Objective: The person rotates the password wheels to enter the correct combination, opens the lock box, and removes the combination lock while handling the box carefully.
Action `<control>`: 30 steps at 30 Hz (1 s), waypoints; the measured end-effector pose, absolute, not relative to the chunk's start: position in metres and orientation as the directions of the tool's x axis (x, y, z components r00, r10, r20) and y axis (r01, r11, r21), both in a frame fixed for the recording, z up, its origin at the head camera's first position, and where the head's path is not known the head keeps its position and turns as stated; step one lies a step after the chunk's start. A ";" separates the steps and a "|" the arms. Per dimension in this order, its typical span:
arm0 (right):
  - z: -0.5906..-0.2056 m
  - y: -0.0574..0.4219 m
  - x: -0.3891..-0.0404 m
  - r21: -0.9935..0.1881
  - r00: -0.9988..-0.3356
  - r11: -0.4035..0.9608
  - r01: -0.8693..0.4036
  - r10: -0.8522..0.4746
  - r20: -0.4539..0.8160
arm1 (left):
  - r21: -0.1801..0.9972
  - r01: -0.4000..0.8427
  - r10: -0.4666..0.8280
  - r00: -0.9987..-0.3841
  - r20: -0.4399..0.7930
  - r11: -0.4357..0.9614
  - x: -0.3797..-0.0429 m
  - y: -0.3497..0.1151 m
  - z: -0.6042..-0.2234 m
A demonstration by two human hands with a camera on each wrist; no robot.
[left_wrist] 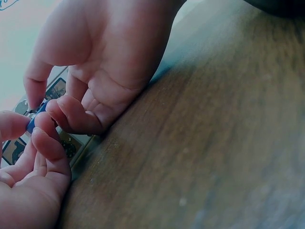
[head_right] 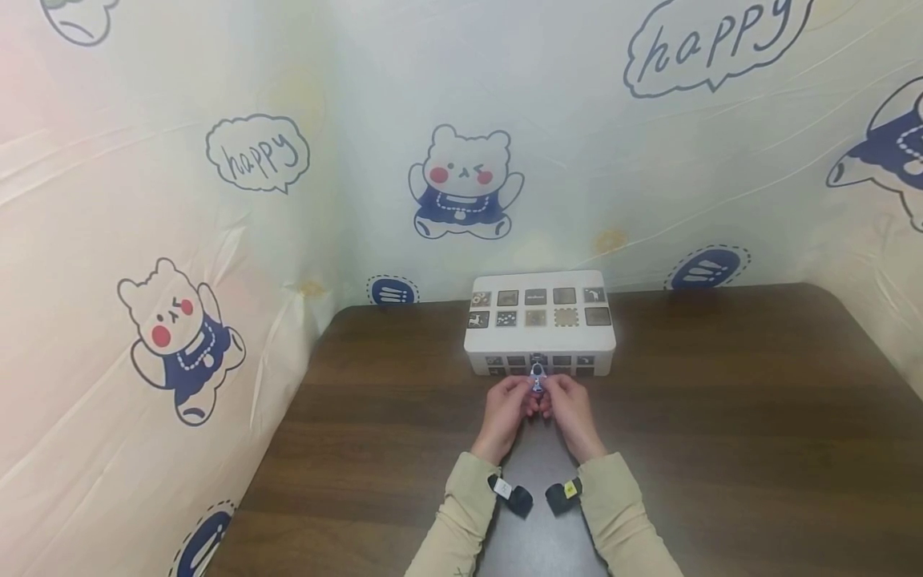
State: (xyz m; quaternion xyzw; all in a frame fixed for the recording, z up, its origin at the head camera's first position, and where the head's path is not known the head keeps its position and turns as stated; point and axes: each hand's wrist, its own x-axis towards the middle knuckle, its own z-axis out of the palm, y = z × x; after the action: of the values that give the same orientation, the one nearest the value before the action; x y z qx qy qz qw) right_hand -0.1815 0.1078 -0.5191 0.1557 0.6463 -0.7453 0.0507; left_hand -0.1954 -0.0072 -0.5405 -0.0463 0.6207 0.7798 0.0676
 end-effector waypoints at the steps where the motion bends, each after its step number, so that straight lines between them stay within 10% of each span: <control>1: -0.519 0.108 -0.181 -0.951 -0.949 -0.155 0.269 0.125 -0.289 | 0.962 -0.164 0.048 -0.986 -0.157 -0.220 -0.195 -0.007 -0.540; 30: -0.522 0.108 -0.181 -0.964 -0.958 -0.095 0.247 0.126 -0.257 | 0.966 -0.143 0.053 -0.989 -0.134 -0.217 -0.194 -0.007 -0.540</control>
State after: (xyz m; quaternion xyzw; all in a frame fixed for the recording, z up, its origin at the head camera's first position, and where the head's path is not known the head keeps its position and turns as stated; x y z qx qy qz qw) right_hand -0.1809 0.1080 -0.5225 0.1388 0.6712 -0.7270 0.0414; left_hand -0.1943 -0.0068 -0.5404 -0.0360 0.6225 0.7792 0.0629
